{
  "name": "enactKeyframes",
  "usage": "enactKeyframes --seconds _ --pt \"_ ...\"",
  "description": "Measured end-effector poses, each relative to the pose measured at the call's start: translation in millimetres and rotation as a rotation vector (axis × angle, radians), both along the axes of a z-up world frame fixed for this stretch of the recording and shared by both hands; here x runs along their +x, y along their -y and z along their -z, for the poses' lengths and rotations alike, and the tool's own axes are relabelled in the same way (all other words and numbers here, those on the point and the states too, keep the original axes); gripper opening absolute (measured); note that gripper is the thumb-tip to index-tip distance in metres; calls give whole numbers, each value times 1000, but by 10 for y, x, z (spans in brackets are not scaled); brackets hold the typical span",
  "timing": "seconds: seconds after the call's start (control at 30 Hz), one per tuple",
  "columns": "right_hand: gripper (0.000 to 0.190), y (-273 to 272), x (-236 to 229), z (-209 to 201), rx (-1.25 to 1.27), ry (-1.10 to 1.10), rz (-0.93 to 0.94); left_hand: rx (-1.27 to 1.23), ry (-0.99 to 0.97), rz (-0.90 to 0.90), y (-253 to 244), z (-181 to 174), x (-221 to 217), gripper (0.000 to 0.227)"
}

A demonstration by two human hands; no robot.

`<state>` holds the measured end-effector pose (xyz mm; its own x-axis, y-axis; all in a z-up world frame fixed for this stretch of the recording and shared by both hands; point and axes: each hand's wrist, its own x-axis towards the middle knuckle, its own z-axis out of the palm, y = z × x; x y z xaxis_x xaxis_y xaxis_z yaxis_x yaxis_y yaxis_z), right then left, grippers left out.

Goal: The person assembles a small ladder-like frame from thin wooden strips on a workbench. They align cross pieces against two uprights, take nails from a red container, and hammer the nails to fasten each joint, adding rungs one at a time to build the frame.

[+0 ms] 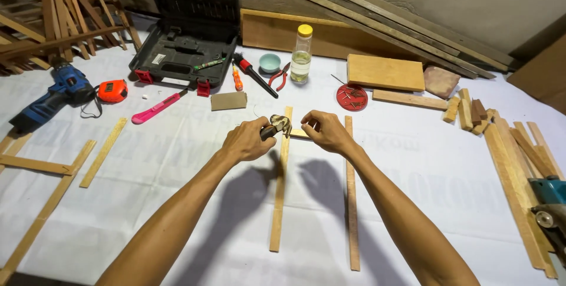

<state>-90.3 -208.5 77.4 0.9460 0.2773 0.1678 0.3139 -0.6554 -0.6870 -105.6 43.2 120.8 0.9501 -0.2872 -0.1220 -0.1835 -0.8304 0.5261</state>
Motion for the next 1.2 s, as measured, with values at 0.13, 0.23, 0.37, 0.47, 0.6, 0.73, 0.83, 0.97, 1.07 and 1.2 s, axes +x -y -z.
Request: enactKeyframes --seconds 0.13,0.23,0.37,0.47,0.6,0.73,0.83,0.97,1.07,1.2 --pt "20 -94 102 331 12 -20 97 -16 -75 27 -145 151 162 35" --pt "18 -186 136 516 1 22 141 -60 -148 35 -212 210 274 35" --pt "14 -251 244 786 -71 197 121 -164 -200 39 -242 243 443 38" --pt "15 -308 307 818 -95 275 96 -225 -254 45 -256 291 568 35" --pt "15 -320 444 998 -93 230 93 -275 -358 8 -292 300 691 28" --pt "15 -350 433 1030 1 202 113 -299 -370 -35 -298 308 723 35" --pt "15 -357 457 1041 58 94 172 -315 -369 -51 -292 388 760 42" --pt "12 -335 470 1114 27 177 148 -329 -389 -19 -274 428 770 33" --pt "14 -373 441 1036 40 176 145 -327 -355 64 -300 425 772 30" --pt "13 -372 437 1071 -77 211 138 -153 -246 97 -303 192 668 30"
